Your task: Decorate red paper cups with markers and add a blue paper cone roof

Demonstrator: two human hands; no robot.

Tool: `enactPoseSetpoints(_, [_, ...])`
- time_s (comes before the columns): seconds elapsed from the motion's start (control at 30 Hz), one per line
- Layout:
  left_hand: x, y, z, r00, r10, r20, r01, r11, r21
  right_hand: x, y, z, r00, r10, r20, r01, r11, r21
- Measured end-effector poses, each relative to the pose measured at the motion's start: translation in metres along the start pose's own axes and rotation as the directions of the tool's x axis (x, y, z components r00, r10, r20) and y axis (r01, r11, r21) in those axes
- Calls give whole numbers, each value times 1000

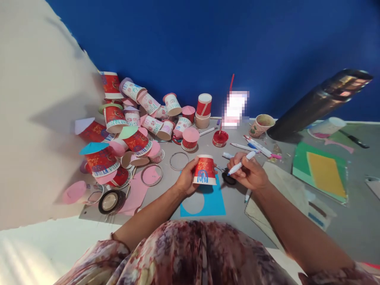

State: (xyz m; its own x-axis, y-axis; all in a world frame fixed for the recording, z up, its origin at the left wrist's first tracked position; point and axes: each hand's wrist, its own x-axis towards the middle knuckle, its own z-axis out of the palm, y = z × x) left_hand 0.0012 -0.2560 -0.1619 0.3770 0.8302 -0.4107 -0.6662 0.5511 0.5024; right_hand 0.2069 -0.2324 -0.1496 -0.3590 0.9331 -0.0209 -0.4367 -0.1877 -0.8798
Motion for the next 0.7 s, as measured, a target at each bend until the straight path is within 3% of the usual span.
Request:
enactPoseSetpoints(0.2, [-2, -1, 1, 999, 45, 7, -45, 999, 7, 1, 9, 4, 1000, 11, 22, -11, 1000, -11])
enactPoseSetpoints(0.5, [3, 1, 1, 990, 114, -86, -114, 993, -1, -4, 11, 15, 997, -18, -81, 13, 998, -55])
enactPoseSetpoints(0.7, [0, -8, 1, 986, 133, -106, -130, 991, 33, -10, 18, 16, 980, -90, -177, 58, 981, -183])
